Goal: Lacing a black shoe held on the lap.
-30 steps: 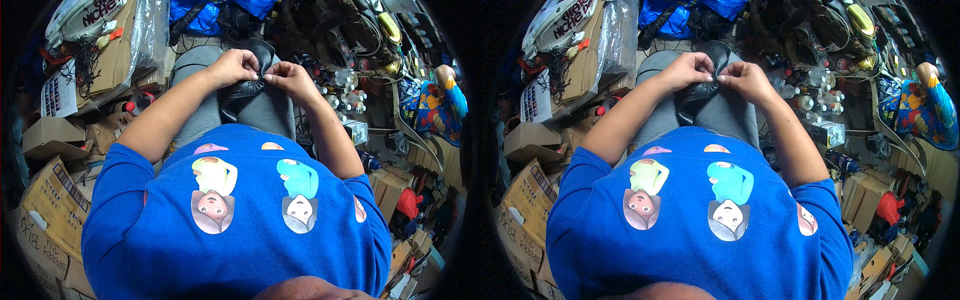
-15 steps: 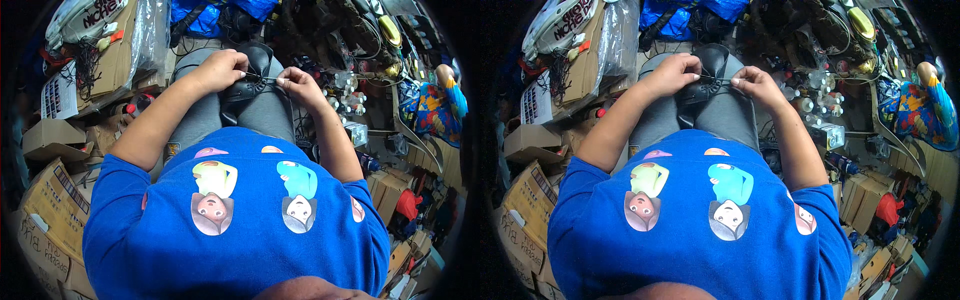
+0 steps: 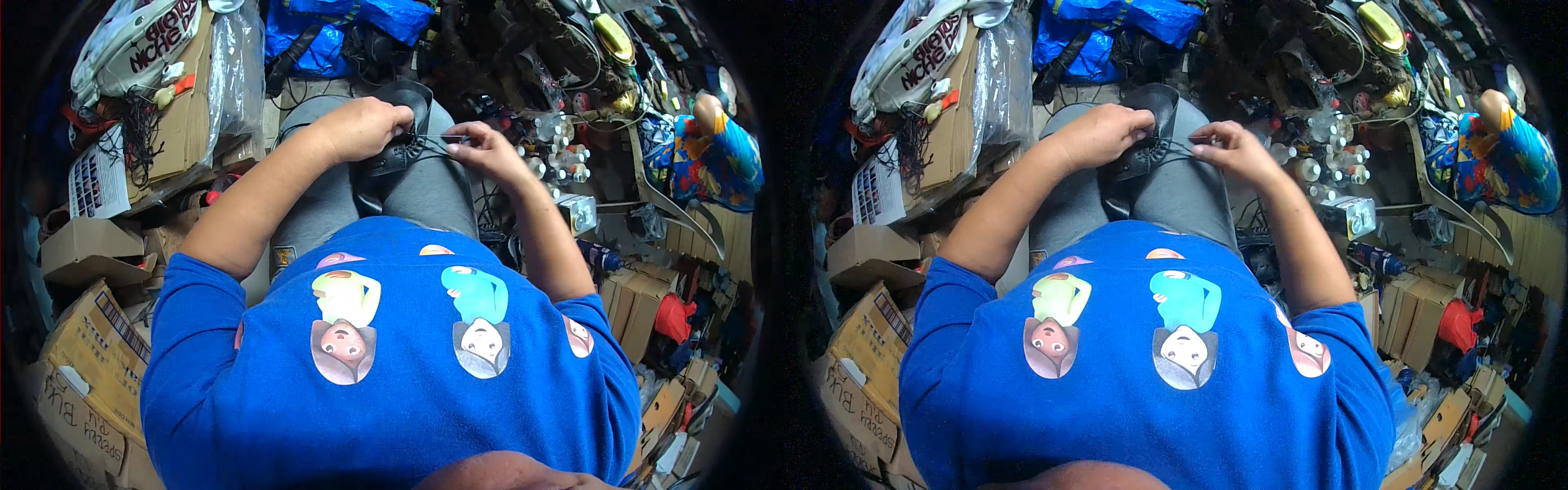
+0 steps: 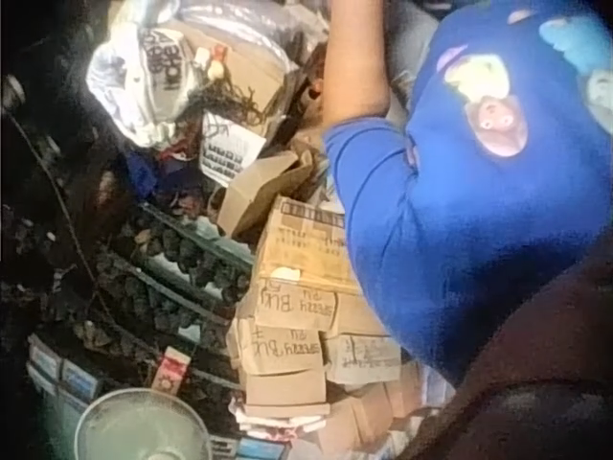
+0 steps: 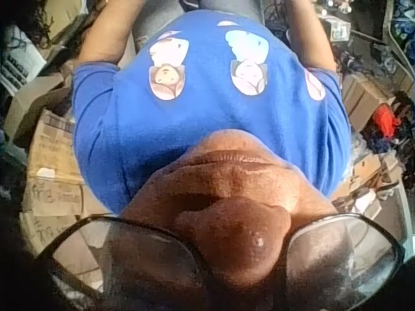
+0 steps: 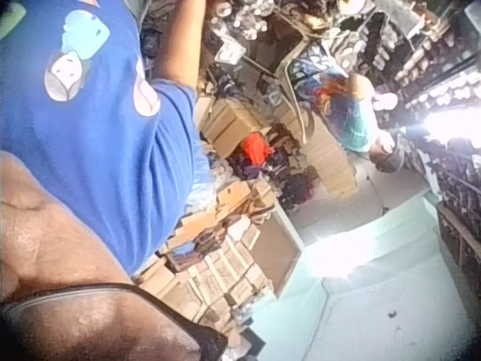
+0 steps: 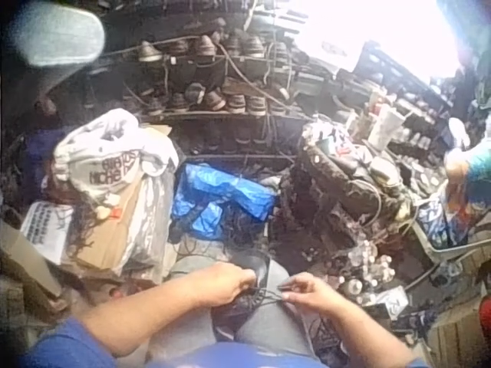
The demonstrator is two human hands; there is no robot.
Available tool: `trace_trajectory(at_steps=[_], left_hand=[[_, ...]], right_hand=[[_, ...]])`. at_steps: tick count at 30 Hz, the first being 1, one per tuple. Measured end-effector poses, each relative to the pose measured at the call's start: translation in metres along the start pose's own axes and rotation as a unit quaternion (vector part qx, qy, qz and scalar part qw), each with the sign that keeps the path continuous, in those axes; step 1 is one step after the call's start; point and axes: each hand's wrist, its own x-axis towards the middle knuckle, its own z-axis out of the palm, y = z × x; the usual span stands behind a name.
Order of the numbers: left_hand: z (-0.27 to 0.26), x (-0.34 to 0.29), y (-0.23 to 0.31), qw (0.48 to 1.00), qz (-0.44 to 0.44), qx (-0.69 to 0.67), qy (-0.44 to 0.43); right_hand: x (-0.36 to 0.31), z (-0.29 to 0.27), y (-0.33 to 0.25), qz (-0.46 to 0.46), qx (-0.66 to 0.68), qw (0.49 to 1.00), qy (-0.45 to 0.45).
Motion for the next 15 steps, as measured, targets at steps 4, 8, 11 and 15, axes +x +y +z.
trace_trajectory(at_steps=[4,8,11,15], left_hand=[[0.006,-0.002,-0.005,0.998,0.003,-0.058,0.026],[0.002,-0.008,-0.009,0.998,0.006,-0.051,0.033],[0.001,-0.007,-0.007,0.999,0.020,-0.020,0.021],[0.000,-0.002,-0.003,1.000,0.027,0.010,0.004]], right_hand=[[0.008,0.009,0.019,-0.069,-0.018,0.997,0.017],[-0.013,-0.017,-0.007,-0.079,0.035,0.996,0.003],[-0.009,-0.036,-0.025,-0.153,0.012,0.985,0.076],[0.016,-0.045,-0.025,-0.088,-0.233,0.940,0.231]])
